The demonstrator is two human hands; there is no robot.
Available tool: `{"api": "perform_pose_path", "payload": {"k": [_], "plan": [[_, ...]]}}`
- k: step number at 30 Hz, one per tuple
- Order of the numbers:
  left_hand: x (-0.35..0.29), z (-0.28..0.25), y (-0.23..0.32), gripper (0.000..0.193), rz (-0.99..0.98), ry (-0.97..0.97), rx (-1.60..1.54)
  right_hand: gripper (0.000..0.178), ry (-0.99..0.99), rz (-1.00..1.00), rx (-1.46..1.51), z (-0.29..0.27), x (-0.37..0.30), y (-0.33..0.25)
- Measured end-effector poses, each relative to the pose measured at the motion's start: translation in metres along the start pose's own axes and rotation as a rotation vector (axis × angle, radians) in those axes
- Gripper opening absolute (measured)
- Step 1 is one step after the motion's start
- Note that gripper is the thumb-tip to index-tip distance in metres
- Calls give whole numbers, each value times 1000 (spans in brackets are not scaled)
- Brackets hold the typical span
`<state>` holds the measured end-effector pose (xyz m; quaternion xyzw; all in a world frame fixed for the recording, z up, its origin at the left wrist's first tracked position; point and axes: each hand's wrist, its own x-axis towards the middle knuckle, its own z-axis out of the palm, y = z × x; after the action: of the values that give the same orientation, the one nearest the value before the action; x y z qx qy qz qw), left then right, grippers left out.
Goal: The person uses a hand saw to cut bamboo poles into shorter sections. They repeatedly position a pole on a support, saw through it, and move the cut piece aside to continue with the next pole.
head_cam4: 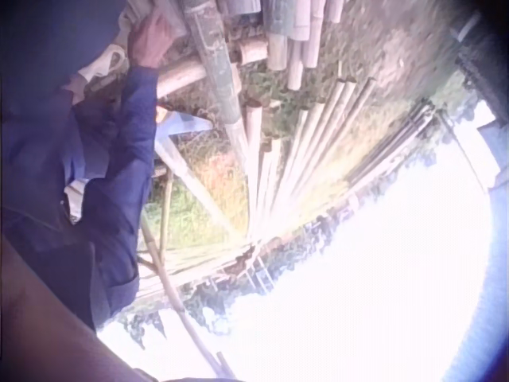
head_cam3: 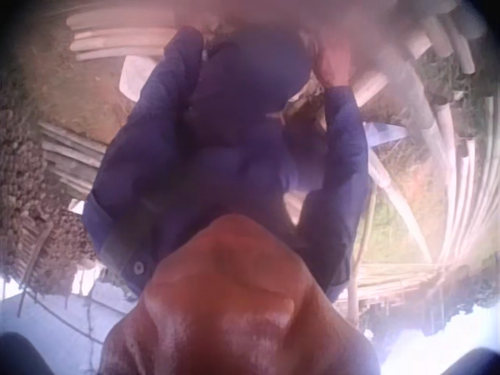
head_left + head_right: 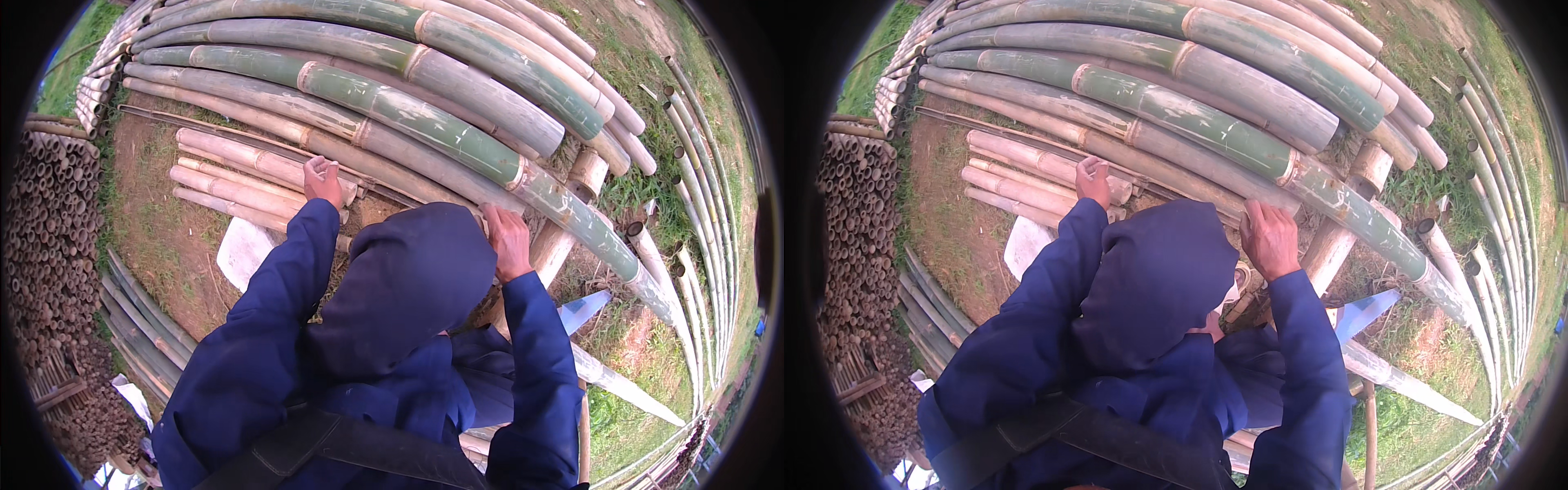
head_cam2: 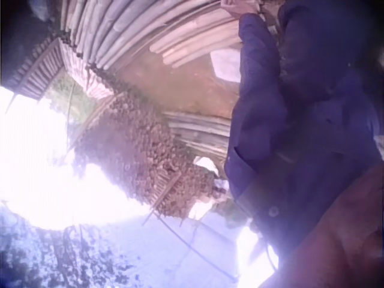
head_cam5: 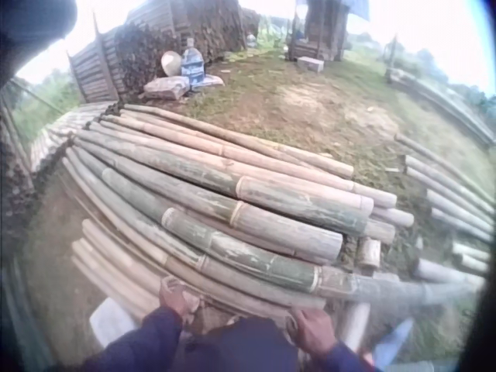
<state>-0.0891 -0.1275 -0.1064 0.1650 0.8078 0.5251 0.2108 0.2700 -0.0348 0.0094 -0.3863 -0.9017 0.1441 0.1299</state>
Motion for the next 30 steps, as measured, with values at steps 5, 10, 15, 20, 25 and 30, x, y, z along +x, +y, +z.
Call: {"api": "perform_pose_path", "payload": {"k": [5,10,15,20,25,30], "plan": [[26,0,-42,39,-280,-15,-173,37,-60,305,-151,70,-80,41],[38,-6,-80,32,-424,-66,-372,38,-158,411,-115,80,-81,50],[46,1,-46,58,-464,-21,-166,13,-50,50,-161,34,-60,46],[32,6,39,48,-524,39,-648,25,-13,98,-118,-10,-53,41],[7,14,77,31,-434,-91,-733,46,84,38,-86,-41,-58,50],[-14,32,118,32,-352,-317,-744,54,128,81,-70,-69,-90,80]]}}
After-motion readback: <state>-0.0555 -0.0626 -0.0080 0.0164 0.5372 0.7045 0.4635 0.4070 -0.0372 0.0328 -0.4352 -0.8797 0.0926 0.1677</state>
